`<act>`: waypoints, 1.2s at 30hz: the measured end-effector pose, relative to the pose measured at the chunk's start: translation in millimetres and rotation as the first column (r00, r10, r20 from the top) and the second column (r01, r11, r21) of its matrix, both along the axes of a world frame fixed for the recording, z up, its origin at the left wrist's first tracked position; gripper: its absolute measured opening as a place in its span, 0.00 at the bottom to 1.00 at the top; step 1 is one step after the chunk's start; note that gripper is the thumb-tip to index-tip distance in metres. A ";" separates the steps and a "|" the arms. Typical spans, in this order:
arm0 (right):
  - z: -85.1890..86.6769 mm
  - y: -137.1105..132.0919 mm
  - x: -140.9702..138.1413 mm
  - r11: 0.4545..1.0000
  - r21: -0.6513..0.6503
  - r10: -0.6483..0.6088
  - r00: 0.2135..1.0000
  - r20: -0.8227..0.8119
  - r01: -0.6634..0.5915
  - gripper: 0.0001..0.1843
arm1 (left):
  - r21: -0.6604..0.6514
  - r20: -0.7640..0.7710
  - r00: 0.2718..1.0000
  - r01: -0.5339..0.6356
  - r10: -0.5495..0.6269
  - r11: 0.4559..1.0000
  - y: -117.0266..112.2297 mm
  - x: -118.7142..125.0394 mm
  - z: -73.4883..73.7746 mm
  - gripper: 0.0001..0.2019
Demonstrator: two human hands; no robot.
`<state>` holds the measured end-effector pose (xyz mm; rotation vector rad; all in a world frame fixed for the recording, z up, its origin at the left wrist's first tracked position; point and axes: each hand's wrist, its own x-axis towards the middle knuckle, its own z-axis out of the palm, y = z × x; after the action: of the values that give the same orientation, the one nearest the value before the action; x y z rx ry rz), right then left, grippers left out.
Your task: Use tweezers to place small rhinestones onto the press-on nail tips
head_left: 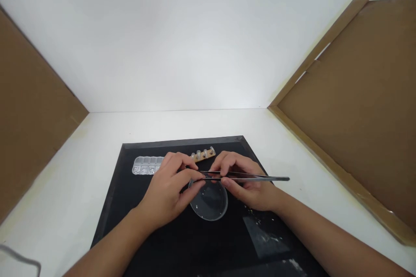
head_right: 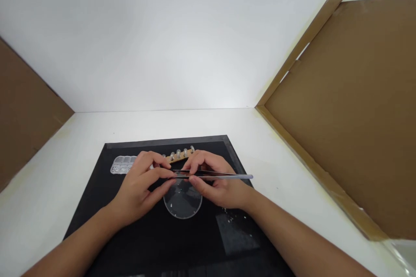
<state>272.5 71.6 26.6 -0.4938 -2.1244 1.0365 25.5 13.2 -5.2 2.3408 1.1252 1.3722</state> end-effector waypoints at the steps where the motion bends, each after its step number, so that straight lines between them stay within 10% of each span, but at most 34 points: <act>1: -0.1 0.5 1.0 1.000 -0.004 0.003 1.000 0.001 -0.003 0.04 | -0.028 0.032 0.999 0.006 -0.006 1.000 -0.6 0.9 0.9 0.04; 16: 10.4 1.6 10.0 0.987 -0.158 -0.005 1.000 -0.005 0.004 0.11 | -0.296 0.347 0.937 0.144 -0.034 0.944 1.5 -0.4 3.6 0.05; 36: 11.2 -3.3 3.0 0.970 -0.240 0.019 0.997 -0.073 -0.036 0.13 | -0.096 0.343 0.938 0.081 -0.043 0.992 0.8 -0.6 5.6 0.02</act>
<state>275.5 68.3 37.8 -0.5368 -1.9584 1.3183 24.9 14.0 0.5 1.9472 0.9865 1.5721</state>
